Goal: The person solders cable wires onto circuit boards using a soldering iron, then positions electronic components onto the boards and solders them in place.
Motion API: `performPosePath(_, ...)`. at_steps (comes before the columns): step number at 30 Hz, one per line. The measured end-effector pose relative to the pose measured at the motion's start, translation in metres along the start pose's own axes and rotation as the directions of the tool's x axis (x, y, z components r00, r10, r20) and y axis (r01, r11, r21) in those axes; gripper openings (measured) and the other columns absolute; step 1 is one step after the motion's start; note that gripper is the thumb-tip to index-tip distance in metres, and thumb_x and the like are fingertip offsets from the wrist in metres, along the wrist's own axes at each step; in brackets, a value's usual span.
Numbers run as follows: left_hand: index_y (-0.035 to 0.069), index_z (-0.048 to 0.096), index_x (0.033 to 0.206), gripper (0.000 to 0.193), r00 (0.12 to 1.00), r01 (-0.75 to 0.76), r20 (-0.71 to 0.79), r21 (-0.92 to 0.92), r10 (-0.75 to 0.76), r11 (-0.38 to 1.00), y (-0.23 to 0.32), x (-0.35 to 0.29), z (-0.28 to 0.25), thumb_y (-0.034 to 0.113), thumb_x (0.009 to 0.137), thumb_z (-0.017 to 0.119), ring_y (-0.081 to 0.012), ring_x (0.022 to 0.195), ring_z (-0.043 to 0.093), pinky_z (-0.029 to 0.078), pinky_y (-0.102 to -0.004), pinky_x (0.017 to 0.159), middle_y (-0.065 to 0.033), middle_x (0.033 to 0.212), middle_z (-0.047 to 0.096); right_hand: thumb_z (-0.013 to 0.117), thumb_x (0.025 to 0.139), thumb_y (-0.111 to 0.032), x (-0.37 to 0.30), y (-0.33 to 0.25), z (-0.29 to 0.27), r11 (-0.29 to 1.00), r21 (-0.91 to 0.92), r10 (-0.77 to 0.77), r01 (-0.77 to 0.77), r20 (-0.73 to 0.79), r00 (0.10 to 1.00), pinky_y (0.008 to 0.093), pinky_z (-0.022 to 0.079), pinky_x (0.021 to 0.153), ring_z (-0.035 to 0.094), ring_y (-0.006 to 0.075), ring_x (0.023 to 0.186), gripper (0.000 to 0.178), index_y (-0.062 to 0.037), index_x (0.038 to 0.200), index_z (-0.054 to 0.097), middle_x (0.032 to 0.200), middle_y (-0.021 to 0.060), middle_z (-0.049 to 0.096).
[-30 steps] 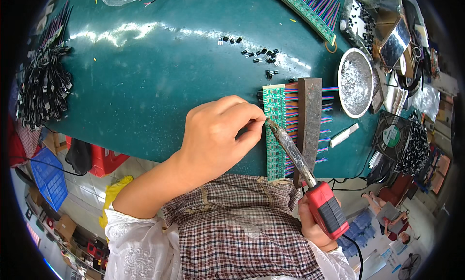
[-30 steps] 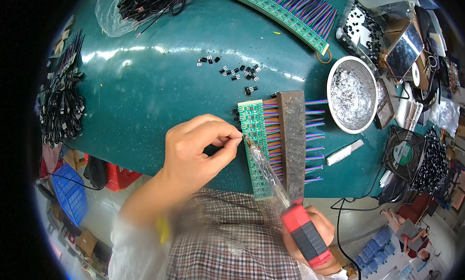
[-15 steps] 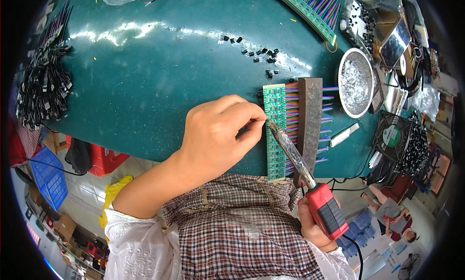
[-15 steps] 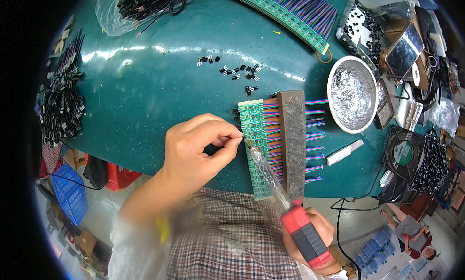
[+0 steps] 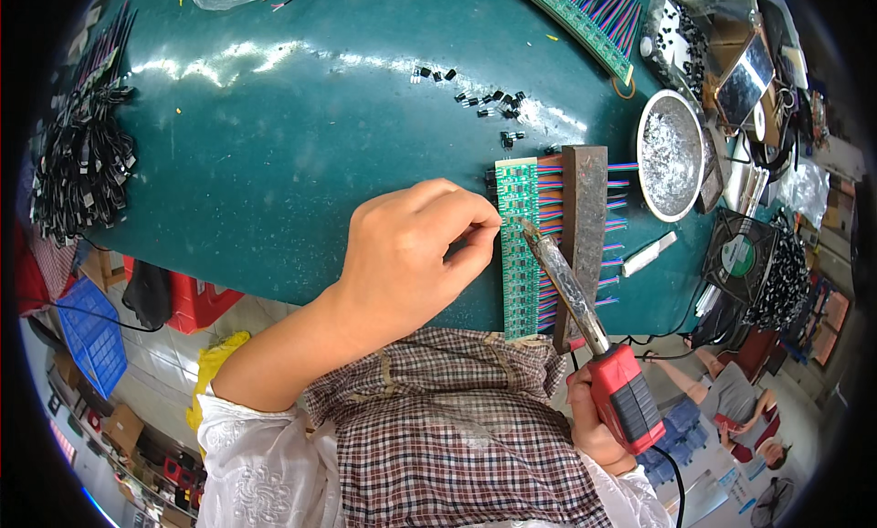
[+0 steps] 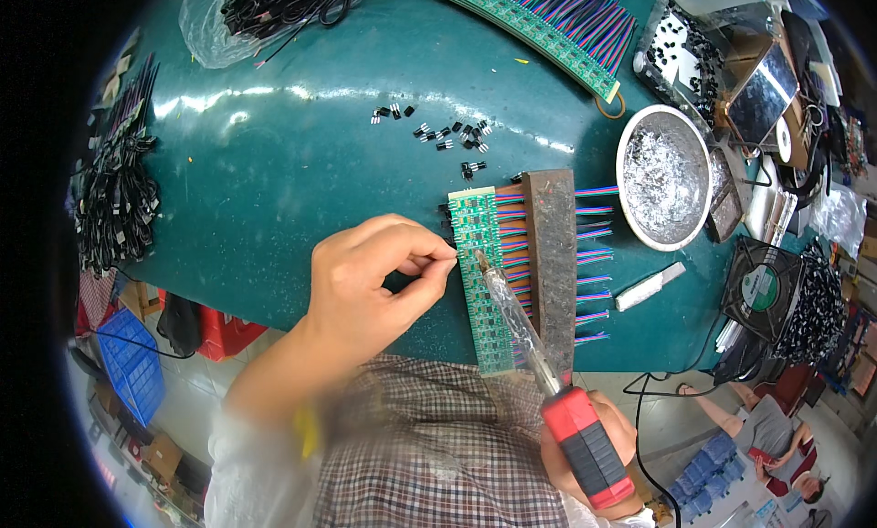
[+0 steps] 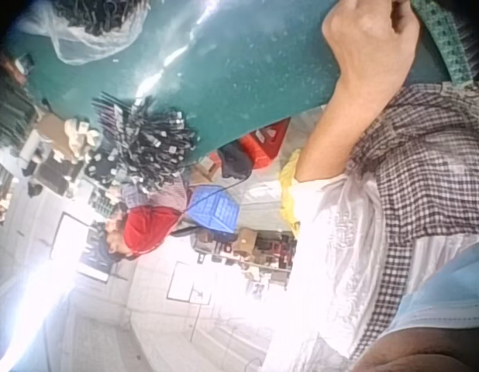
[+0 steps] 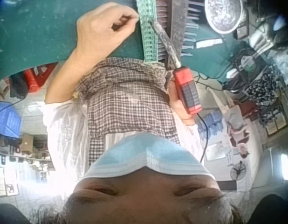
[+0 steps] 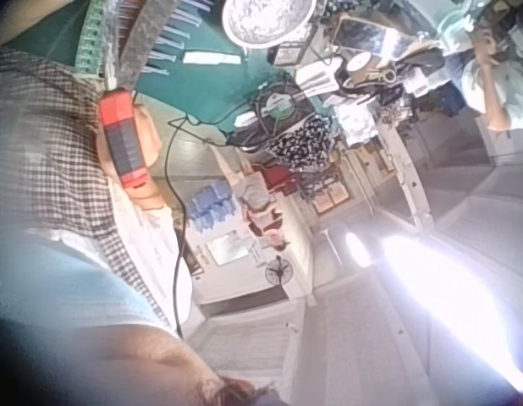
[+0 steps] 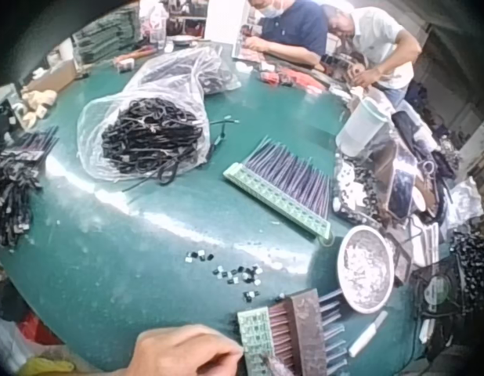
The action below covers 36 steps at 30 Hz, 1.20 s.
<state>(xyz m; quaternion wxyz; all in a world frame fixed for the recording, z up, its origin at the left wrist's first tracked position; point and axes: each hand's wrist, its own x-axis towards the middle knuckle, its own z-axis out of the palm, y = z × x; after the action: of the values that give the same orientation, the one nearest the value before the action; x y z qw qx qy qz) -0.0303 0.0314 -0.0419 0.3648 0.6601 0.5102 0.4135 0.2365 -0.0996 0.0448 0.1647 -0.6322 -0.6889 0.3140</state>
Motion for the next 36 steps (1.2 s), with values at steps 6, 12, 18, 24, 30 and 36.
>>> performPosePath(6,0.001,0.075,0.091,0.012,0.999,0.033,0.032,0.009,-0.034,0.999,0.006,0.005,-0.009,-0.006,0.082,0.080,-0.0159,0.071,0.073,0.061,-0.0276,0.063,-0.0099,0.085,0.074,0.076,0.065,0.006,0.003,-0.001,0.001,0.999,0.040,0.001,-0.001,-0.009,1.000,0.0375,0.053,0.059,0.064,0.0304,0.066,0.028,-0.0011,0.092,0.070,0.085,0.0134,0.065)
performPosePath(12,0.004,0.078,0.102,0.012,0.972,-0.049,-0.182,0.468,0.150,0.883,-0.015,0.042,-0.042,0.001,0.090,0.076,-0.0149,0.066,0.066,0.053,-0.0288,0.059,-0.0068,0.089,0.071,0.075,0.065,0.007,0.002,0.000,0.003,0.999,0.040,0.005,-0.002,-0.076,0.997,0.0381,0.054,0.059,0.064,0.0314,0.067,0.027,-0.0010,0.091,0.070,0.084,0.0133,0.065)
performPosePath(18,0.008,0.077,0.091,0.007,0.958,-0.063,-0.195,0.575,0.212,0.815,-0.031,0.064,-0.043,0.010,0.085,0.080,-0.0236,0.072,0.069,0.055,-0.0366,0.065,-0.0040,0.085,0.069,0.074,0.065,0.007,0.010,-0.008,-0.003,0.999,-0.034,-0.036,0.035,-0.026,0.999,0.0388,0.055,0.061,0.065,0.0325,0.068,0.027,-0.0007,0.091,0.070,0.084,0.0131,0.065)
performPosePath(24,0.006,0.073,0.089,0.008,0.972,0.083,-0.234,0.359,0.004,0.930,-0.017,0.049,-0.042,0.006,0.085,0.080,-0.0171,0.070,0.071,0.056,-0.0328,0.063,-0.0028,0.084,0.071,0.074,0.066,0.007,0.019,-0.016,-0.007,0.994,-0.046,-0.100,0.099,-0.032,0.994,0.0390,0.055,0.062,0.065,0.0329,0.069,0.028,-0.0006,0.093,0.070,0.085,0.0133,0.065)
performPosePath(30,0.003,0.071,0.088,0.009,0.967,0.116,-0.252,0.267,-0.047,0.957,-0.013,0.038,-0.040,0.000,0.084,0.078,-0.0146,0.069,0.073,0.059,-0.0266,0.060,-0.0048,0.089,0.074,0.074,0.067,0.007,0.017,-0.014,-0.007,0.997,-0.016,-0.082,0.082,-0.034,0.996,0.0397,0.055,0.062,0.065,0.0333,0.070,0.028,-0.0005,0.094,0.070,0.086,0.0137,0.065)
performPosePath(36,0.002,0.069,0.086,0.010,0.967,0.099,-0.239,0.017,-0.092,0.995,-0.012,0.031,-0.037,-0.002,0.082,0.077,-0.0152,0.072,0.075,0.060,-0.0259,0.062,-0.0043,0.085,0.075,0.075,0.069,0.006,0.004,-0.006,-0.006,1.000,0.026,0.010,-0.009,-0.030,0.999,0.0408,0.058,0.068,0.068,0.0360,0.075,0.028,-0.0005,0.096,0.071,0.089,0.0149,0.067)
